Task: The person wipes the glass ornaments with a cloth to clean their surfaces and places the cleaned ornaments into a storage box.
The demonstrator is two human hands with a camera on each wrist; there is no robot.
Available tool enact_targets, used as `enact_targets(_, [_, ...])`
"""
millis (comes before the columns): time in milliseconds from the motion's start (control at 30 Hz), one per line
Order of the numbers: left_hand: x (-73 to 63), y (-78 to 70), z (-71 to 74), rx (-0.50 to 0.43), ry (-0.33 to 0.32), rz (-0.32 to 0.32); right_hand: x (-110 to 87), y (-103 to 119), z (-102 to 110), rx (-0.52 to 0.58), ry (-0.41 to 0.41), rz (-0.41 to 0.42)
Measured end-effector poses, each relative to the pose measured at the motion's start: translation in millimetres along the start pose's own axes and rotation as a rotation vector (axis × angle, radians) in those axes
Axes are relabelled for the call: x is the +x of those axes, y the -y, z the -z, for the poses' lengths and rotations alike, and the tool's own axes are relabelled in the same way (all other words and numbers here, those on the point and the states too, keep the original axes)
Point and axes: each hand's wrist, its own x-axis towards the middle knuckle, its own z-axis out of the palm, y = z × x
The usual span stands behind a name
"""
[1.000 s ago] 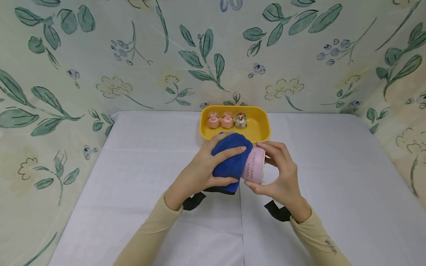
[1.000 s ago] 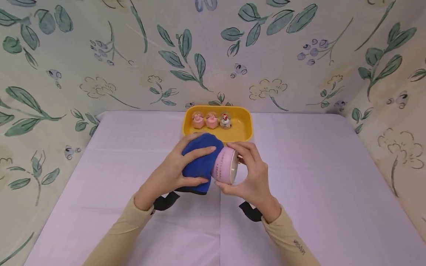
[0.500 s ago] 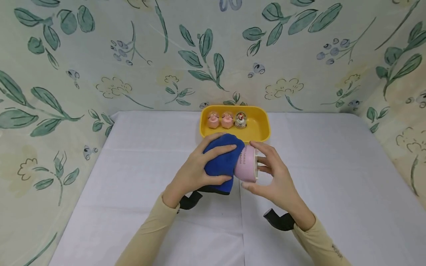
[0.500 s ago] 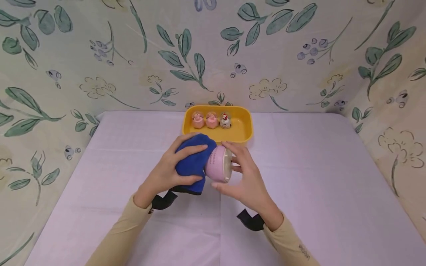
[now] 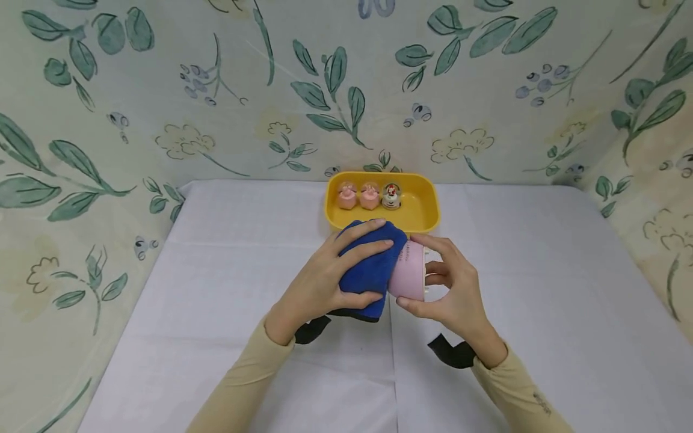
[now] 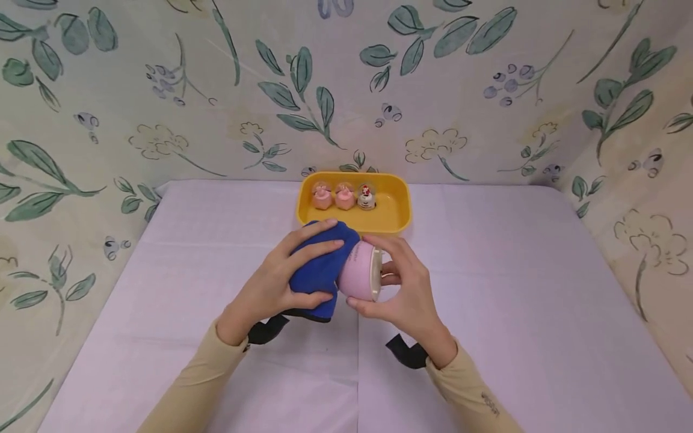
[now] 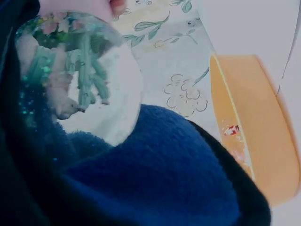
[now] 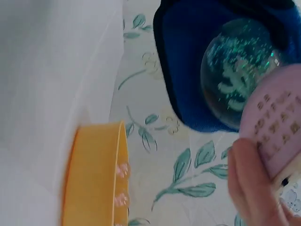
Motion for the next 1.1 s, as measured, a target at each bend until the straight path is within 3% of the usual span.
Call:
enact_targets(167, [0.0,0.0,-0.1,0.048,0.014,0.009,-0.6,7,-5,0.182,0.008,-0.375])
enact_targets(233, [-0.7,1.6,-1.2,0.027,0.012,0.026,-0.1,9,-5,0.195,0.041,-0.462])
enact_targets(267, [-1.2,3.1,-1.4,0.011,0.009,0.034,0.0,9,-5,0.183,0.067,-0.466])
enact_targets(367, [-2.8,7.5,1.2,-0.069,0.004,0.067,-1.4,8,-4,0.104,0.164,-0.371])
enact_targets(500, [-4.7,10.9,7.0,-0.191,0.010,0.084,-0.5,4,3,-0.075,0.247,-0.053])
enact_targets(600, [-4.2,9.8,7.4,-0.221,0.016,0.065,3.1,-2,8,-0.202,0.212,0.144])
enact_targets(700, [-2.3,7.0,6.3,-0.169,0.008,0.044,4.3,-6,8,-0.249,0.140,0.186])
enact_targets(867, [0.9,2.4,4.0,0.012,0.004,0.038,-1.2,-9,-1,-0.076,0.047,0.001])
enact_targets(1000, [1.1,0.0,2.2,0.113,0.012,0.030,-3.3,-4,-8,0.093,0.023,-0.256])
enact_targets(1100, [-0.2,0.9,0.6,0.116,0.014,0.039,-2.4,3,-10,0.112,0.046,-0.424])
